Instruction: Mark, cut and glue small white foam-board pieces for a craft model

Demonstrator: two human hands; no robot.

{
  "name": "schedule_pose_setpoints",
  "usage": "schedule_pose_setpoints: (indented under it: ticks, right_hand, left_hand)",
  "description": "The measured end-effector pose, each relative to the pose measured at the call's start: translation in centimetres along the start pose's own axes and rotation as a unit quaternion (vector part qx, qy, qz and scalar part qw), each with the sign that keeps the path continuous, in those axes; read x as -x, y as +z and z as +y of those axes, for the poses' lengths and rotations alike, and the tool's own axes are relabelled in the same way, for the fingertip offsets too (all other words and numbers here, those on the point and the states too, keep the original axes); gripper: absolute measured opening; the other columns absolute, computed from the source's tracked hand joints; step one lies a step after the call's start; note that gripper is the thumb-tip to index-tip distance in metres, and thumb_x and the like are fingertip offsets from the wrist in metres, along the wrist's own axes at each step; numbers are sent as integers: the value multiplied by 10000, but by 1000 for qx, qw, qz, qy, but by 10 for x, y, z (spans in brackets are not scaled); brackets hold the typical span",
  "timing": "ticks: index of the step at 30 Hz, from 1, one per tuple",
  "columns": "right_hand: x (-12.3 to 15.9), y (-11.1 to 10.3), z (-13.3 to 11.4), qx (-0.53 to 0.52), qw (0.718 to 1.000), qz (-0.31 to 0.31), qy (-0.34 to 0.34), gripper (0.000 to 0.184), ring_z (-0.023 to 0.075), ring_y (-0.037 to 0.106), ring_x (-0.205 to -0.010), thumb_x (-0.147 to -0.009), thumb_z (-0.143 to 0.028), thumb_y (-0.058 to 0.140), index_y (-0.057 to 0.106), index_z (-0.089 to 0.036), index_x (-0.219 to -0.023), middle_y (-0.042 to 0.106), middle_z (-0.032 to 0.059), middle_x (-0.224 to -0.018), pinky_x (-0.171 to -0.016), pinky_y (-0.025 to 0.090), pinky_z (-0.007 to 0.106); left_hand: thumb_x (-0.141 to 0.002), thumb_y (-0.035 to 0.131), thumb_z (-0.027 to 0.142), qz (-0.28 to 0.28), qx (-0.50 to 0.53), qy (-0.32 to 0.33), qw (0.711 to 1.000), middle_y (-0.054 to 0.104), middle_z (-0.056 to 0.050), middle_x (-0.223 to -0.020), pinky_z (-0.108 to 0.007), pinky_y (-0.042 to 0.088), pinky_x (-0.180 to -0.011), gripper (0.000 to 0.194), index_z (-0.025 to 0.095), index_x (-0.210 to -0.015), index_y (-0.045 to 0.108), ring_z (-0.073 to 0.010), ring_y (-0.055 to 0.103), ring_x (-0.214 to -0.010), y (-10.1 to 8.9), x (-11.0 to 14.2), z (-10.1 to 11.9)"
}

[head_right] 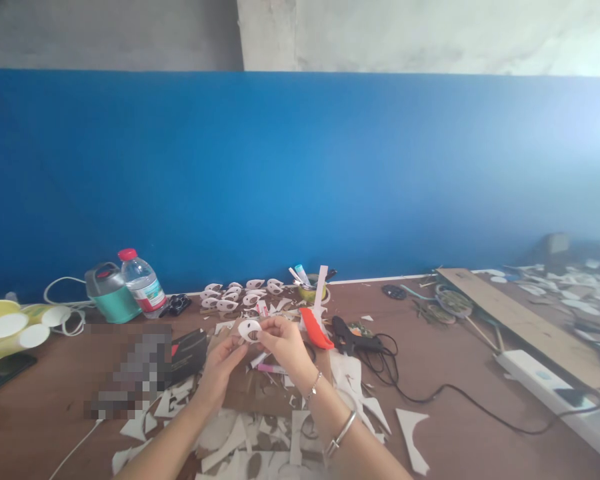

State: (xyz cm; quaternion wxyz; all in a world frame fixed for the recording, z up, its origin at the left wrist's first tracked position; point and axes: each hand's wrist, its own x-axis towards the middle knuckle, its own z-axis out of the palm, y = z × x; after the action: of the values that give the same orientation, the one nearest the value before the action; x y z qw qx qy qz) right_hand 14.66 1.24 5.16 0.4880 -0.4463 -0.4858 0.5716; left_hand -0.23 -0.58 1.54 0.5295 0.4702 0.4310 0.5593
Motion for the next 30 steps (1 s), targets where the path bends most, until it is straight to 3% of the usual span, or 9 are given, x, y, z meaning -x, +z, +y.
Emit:
schedule_pose_setpoints:
  ticks: [30]
  right_hand:
    - [1, -1, 2, 5, 1000, -14, -7, 207, 131, 559, -526, -597, -302, 758, 599, -191, -669, 634, -19, -596, -531, 435, 255]
  left_hand:
    - [-636, 763, 419, 28, -20, -4, 999, 724, -89, -953, -390, 382, -933, 255, 173, -621, 697, -323, 586, -1026, -6, -4, -9]
